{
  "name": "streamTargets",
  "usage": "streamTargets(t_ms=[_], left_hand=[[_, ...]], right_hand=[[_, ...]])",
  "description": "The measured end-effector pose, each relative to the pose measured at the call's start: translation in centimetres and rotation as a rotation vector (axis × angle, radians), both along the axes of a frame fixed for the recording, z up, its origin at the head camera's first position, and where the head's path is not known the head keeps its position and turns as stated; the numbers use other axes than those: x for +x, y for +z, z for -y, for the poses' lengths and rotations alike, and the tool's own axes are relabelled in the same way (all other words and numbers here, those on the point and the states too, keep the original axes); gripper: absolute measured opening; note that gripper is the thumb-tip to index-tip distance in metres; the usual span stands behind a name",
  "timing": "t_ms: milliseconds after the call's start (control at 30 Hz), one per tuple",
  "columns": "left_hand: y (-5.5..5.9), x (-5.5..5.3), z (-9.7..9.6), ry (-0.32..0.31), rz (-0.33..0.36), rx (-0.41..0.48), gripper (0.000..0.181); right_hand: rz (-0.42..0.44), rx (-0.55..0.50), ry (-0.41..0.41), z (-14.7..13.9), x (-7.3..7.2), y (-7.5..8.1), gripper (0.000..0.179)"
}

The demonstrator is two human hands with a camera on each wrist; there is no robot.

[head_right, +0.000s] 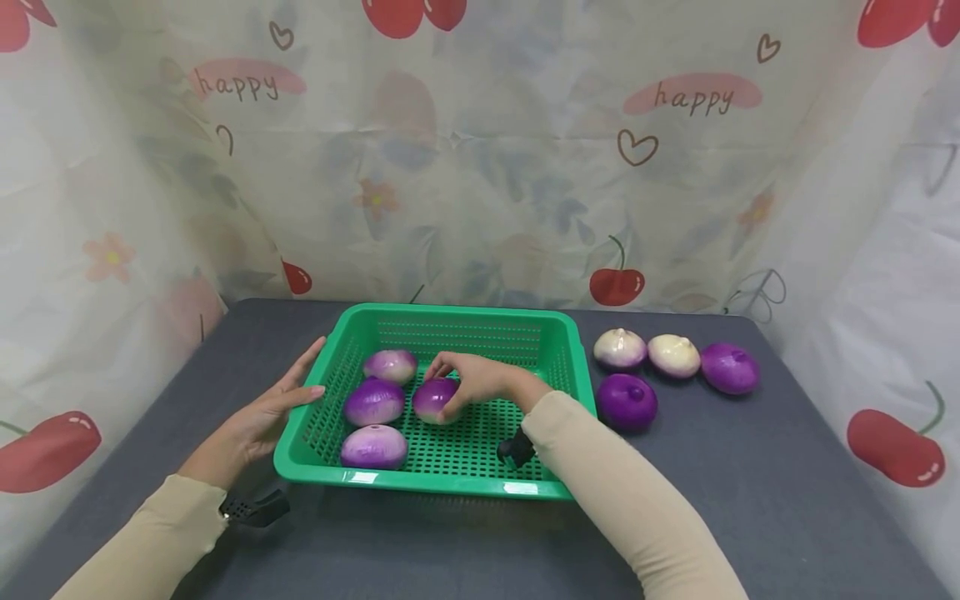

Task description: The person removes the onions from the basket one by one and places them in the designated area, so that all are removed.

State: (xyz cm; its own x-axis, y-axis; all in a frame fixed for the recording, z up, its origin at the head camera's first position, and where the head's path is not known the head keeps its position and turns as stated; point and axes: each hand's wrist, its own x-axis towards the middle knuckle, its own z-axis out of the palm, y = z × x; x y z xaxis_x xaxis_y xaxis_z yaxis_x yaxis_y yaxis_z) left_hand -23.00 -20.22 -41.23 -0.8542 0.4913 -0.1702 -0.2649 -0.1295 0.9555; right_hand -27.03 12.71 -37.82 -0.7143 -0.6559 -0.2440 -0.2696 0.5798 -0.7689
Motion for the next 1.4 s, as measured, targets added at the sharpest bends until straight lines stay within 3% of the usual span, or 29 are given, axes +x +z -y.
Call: streamTargets(t_ms=[267, 567, 800, 1000, 1167, 1400], left_hand=[[-0.1, 0.0, 0.1, -0.002, 0.010, 0.008, 0.081], [0.3, 0.0, 0.0, 0.018, 0.021, -0.003, 0.082], [0.5, 0.2, 0.0, 0.018, 0.023, 0.018, 0.082], [0.6, 0.2, 0.0, 0.021, 0.028, 0.026, 0.082], [0.5, 0.2, 0.0, 0.022, 0.029, 0.032, 0.082], [0.4, 0.3, 0.0, 0.023, 0.032, 0.043, 0.082]], right_hand=[[-0.032, -0.149, -0.103, -0.5, 0.1, 1.9, 0.077], [-0.021, -0.487, -0.227, -2.1, 0.6, 6.0, 0.068], [-0.019, -0.743, -0.294, -4.5, 1.9, 9.5, 0.061], [-0.044, -0.862, -0.330, -7.4, 3.8, 12.0, 0.060], [-0.100, -0.886, -0.381, -9.9, 5.1, 12.8, 0.058], [-0.188, -0.944, -0.442, -13.8, 6.2, 12.0, 0.057]])
